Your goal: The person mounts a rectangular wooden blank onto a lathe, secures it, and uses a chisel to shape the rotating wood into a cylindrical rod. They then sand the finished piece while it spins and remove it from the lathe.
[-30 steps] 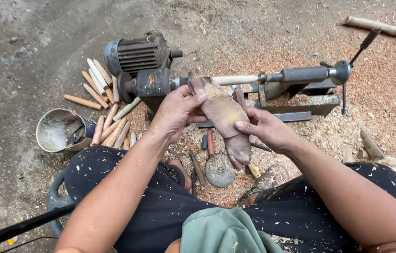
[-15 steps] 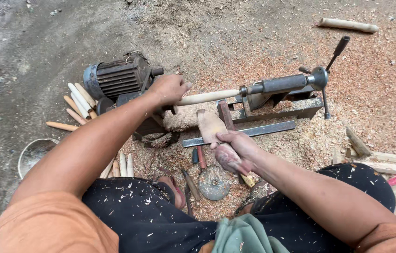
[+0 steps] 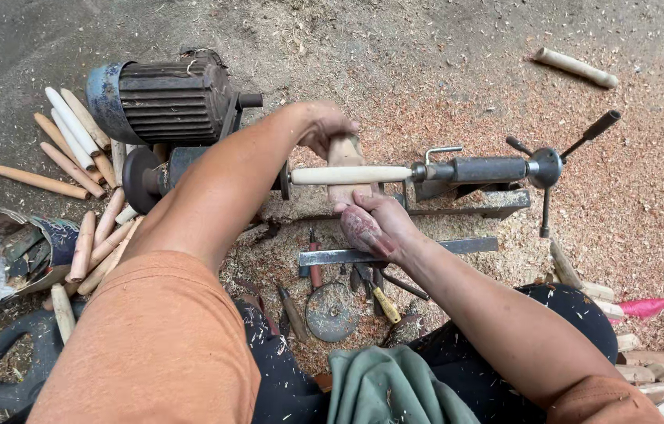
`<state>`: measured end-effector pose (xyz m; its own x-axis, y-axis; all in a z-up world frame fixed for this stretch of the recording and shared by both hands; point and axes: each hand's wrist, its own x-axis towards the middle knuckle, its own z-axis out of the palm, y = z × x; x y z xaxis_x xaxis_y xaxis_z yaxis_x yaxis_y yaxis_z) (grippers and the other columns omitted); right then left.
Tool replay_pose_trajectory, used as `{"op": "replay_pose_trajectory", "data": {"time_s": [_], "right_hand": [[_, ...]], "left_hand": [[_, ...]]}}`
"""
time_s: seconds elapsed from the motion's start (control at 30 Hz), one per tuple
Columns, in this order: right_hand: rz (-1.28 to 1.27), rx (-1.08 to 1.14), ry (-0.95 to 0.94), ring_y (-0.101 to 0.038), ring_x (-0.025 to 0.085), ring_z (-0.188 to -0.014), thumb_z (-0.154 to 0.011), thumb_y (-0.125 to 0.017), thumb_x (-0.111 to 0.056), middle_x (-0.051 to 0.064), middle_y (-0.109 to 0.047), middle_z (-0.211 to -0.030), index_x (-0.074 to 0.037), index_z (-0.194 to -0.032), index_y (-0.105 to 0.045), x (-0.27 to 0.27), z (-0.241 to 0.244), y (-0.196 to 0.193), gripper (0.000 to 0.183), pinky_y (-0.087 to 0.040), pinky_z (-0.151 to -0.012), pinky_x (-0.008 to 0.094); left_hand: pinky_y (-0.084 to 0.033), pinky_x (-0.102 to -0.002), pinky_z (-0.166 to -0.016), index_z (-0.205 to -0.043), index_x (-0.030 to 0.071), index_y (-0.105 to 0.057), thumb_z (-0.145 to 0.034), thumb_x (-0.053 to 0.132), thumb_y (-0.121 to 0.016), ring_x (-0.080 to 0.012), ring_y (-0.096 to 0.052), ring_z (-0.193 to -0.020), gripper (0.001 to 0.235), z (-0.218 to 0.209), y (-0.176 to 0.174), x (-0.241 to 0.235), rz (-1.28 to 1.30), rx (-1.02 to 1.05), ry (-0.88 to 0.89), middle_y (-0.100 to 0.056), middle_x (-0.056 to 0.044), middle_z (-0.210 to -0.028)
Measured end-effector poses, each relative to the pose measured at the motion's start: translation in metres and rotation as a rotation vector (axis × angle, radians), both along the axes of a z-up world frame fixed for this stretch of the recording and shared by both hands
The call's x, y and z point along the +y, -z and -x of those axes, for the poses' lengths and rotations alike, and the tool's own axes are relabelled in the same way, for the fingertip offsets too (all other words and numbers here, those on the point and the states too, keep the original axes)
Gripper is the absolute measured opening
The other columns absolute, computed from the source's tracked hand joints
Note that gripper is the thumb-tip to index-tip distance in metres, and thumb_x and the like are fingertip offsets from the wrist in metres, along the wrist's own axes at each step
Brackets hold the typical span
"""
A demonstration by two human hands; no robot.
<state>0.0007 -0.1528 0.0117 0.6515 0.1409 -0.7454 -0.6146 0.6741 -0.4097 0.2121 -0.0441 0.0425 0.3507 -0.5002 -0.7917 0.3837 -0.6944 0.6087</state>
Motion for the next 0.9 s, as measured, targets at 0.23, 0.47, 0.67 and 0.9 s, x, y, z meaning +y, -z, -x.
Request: {"op": "replay_pose_trajectory", "data": {"time_s": [0.23,0.47,0.67,0.9], "right_hand": [[-0.099,-0.143,-0.064,-0.063,0.019,-0.051,-0.109,-0.050,-0.023,0.012,-0.067,-0.074,0.005,-0.105,-0.060,0.029,0.005,-0.003,0.030,-0.055,-0.044,0.032],[0.100,-0.003,-0.057,-0.067,0.021,-0.058,-0.107,-0.051,-0.020,0.012,-0.067,-0.077,0.003,-0.105,-0.057,0.062,-0.005,-0.018,0.025,-0.060,-0.053,0.038],[0.139,0.008,-0.016,-0.066,0.020,-0.056,-0.107,-0.051,-0.017,0.013,-0.066,-0.077,0.005,-0.105,-0.056,0.056,-0.002,-0.018,0.023,-0.055,-0.047,0.033],[0.176,-0.001,0.057,-0.062,0.018,-0.051,-0.104,-0.053,-0.013,0.012,-0.062,-0.074,-0.002,-0.104,-0.052,0.021,0.006,-0.018,0.011,-0.049,-0.040,0.031]], "left_hand": [[-0.061,-0.036,-0.088,-0.113,0.003,-0.076,-0.088,0.018,-0.076,-0.0191,-0.074,-0.097,0.029,-0.014,-0.011,0.035,0.179,-0.156,0.411,-0.078,-0.012,-0.109],[-0.062,-0.038,-0.083,-0.118,0.007,-0.076,-0.089,0.007,-0.069,-0.0196,-0.074,-0.089,0.030,-0.013,-0.013,0.058,0.130,-0.262,0.516,-0.079,-0.010,-0.100],[-0.058,-0.034,-0.083,-0.118,0.011,-0.077,-0.090,0.009,-0.072,-0.0156,-0.073,-0.089,0.028,-0.002,-0.024,0.053,0.111,-0.490,0.671,-0.080,-0.007,-0.102],[-0.061,-0.034,-0.079,-0.115,0.011,-0.078,-0.091,0.012,-0.071,-0.0161,-0.076,-0.085,0.025,0.009,-0.028,0.018,0.164,-0.479,0.689,-0.080,-0.007,-0.098]]}}
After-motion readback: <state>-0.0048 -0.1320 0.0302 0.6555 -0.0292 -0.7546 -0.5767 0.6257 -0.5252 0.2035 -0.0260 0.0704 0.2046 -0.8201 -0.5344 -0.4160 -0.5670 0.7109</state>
